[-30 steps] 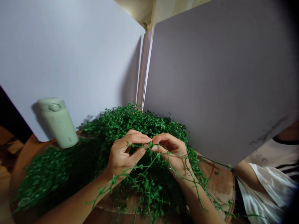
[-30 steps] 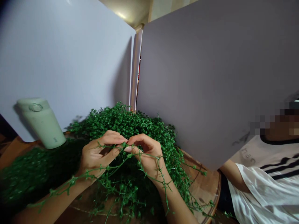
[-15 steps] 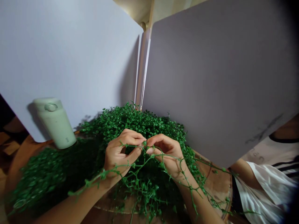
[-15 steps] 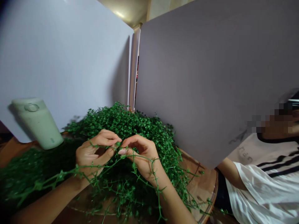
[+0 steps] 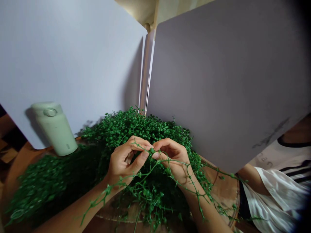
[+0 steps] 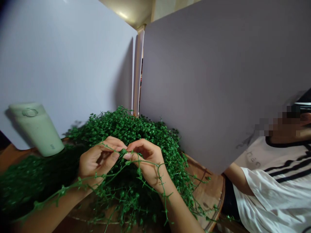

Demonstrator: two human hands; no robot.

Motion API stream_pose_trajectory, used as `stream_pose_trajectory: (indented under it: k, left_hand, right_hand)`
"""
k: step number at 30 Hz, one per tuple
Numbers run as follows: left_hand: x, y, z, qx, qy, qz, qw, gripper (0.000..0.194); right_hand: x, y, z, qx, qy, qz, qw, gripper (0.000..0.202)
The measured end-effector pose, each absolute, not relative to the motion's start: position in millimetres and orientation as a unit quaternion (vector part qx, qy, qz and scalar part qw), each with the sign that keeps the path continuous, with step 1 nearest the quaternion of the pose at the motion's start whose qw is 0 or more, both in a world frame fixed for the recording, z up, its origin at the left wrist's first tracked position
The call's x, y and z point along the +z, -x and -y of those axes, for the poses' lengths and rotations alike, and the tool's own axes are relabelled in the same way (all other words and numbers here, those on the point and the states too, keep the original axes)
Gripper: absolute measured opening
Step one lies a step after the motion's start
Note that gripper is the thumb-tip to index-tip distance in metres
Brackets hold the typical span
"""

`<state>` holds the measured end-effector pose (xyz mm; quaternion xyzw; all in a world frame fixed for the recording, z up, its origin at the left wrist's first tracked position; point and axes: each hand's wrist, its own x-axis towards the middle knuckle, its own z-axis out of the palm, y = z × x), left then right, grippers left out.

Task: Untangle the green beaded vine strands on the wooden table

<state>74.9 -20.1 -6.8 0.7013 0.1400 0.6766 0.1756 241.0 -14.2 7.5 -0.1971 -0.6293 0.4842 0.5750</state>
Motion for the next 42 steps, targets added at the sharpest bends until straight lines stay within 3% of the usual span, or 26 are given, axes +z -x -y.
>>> stream_pose_trajectory:
  k: [9, 14, 22, 31, 42]
  left_hand:
    - [-6, -72, 16, 0.641, -0.736, -0.16, 0.149, 0.018]
    - [-6, -68, 14, 0.615, -0.762, -0.141, 0.145, 0.016]
    - [2, -58, 12, 0.563, -0.815, -0.111, 0.079, 0.025]
    - [10, -57, 16, 0.606, -0.786, -0.105, 0.059, 0.008]
    - [7, -51, 16, 0.542, -0.816, -0.175, 0.098, 0.017]
  right_hand:
    - [9, -241, 13, 0.508, 0.179, 0.623, 0.568, 0.021]
    - [10, -242, 14, 0.538, 0.183, 0.595, 0.569, 0.032]
    - [10, -243, 15, 0.599, 0.189, 0.592, 0.504, 0.037]
    - [8, -247, 14, 0.566, 0.203, 0.637, 0.482, 0.034]
    - [9, -250, 16, 0.607, 0.191, 0.654, 0.409, 0.022]
